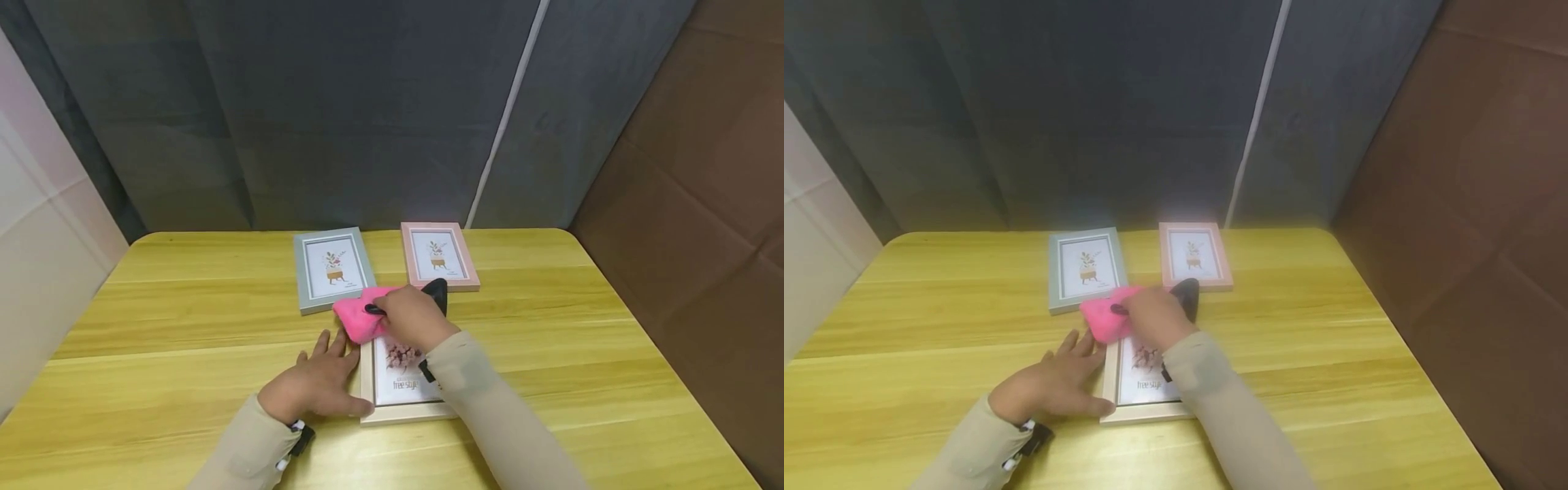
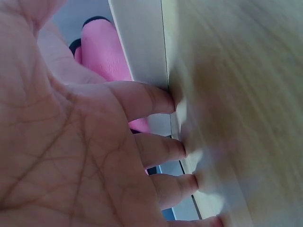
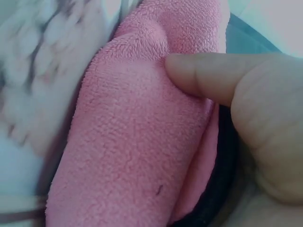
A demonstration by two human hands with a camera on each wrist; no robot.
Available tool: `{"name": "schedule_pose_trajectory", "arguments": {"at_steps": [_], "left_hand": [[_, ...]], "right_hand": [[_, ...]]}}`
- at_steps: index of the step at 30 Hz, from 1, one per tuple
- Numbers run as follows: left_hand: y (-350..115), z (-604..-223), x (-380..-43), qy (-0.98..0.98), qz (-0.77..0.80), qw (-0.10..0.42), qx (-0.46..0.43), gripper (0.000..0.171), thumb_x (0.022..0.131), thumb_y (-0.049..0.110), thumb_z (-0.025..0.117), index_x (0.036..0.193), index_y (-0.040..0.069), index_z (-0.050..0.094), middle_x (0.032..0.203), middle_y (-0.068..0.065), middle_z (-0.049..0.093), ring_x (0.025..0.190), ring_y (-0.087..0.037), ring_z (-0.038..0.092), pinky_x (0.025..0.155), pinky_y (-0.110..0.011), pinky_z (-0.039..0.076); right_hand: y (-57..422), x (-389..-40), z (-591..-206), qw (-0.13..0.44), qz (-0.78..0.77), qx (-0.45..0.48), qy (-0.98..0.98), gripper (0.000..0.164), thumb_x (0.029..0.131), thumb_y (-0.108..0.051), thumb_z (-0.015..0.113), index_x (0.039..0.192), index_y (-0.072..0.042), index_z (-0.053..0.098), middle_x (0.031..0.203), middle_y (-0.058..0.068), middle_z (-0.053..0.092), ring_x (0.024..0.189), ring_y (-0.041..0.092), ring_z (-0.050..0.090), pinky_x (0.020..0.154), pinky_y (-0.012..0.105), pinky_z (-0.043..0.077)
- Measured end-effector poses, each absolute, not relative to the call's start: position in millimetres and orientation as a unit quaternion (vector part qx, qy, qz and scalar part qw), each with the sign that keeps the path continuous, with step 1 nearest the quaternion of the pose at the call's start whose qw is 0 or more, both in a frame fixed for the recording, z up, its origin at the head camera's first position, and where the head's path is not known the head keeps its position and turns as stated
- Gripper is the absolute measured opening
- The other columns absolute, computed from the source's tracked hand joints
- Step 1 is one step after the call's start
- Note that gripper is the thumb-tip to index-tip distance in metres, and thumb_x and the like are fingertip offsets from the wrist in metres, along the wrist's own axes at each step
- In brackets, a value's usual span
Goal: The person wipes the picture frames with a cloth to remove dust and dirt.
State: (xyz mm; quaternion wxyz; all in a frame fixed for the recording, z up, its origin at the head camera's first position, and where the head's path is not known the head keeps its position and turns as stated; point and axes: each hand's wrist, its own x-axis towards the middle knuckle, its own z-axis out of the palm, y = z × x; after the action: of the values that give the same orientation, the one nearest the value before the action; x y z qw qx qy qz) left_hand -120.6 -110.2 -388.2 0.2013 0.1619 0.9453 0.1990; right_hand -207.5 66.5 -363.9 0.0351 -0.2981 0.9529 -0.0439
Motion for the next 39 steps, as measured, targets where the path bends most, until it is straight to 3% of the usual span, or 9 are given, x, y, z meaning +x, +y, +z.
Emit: {"name": "schedule_pose_trajectory", "arguments": {"at_steps": [8, 20, 28, 35, 39], "left_hand": [[-111, -389, -120, 0.946, 0.197, 0.204, 0.159, 0.107, 0.074, 0.059, 0.076, 0.152, -0.002, 0.034, 0.160, -0.030, 0.010, 0.144, -0.055, 0.004, 0.102, -0.079, 0.012], [-109, -389, -121, 0.946, 0.198, 0.206, 0.156, 0.105, 0.075, 0.058, 0.076, 0.151, -0.002, 0.036, 0.160, -0.029, 0.011, 0.145, -0.053, 0.004, 0.104, -0.078, 0.013], [-109, -388, -122, 0.946, 0.197, 0.205, 0.158, 0.105, 0.074, 0.058, 0.076, 0.151, -0.002, 0.036, 0.160, -0.030, 0.012, 0.145, -0.054, 0.005, 0.103, -0.078, 0.014], [-108, -387, -122, 0.945, 0.201, 0.197, 0.169, 0.107, 0.072, 0.057, 0.077, 0.152, -0.001, 0.036, 0.159, -0.031, 0.016, 0.142, -0.058, 0.006, 0.099, -0.082, 0.015], [-109, -387, -123, 0.945, 0.203, 0.198, 0.164, 0.108, 0.072, 0.056, 0.077, 0.152, -0.001, 0.034, 0.160, -0.029, 0.015, 0.143, -0.057, 0.005, 0.100, -0.081, 0.014]], "right_hand": [[78, -201, -360, 0.060, -0.058, -0.264, 0.961, 0.041, 0.095, -0.016, 0.067, 0.136, -0.017, 0.064, 0.126, 0.005, 0.067, 0.114, 0.025, 0.062, 0.099, 0.042, 0.048], [134, -223, -360, 0.091, -0.090, -0.179, 0.975, 0.034, 0.095, -0.012, 0.066, 0.128, -0.014, 0.069, 0.124, 0.005, 0.068, 0.106, 0.023, 0.062, 0.099, 0.039, 0.046], [93, -213, -364, 0.046, -0.060, -0.271, 0.960, 0.034, 0.095, -0.014, 0.067, 0.128, -0.013, 0.069, 0.113, 0.007, 0.072, 0.102, 0.026, 0.066, 0.094, 0.040, 0.050], [60, -203, -362, 0.052, -0.057, -0.294, 0.953, 0.040, 0.097, -0.018, 0.065, 0.136, -0.014, 0.063, 0.123, 0.007, 0.069, 0.116, 0.026, 0.062, 0.108, 0.042, 0.039], [58, -204, -362, 0.061, -0.076, -0.281, 0.955, 0.039, 0.097, -0.018, 0.064, 0.136, -0.016, 0.063, 0.125, 0.006, 0.068, 0.118, 0.026, 0.061, 0.108, 0.042, 0.039]]}}
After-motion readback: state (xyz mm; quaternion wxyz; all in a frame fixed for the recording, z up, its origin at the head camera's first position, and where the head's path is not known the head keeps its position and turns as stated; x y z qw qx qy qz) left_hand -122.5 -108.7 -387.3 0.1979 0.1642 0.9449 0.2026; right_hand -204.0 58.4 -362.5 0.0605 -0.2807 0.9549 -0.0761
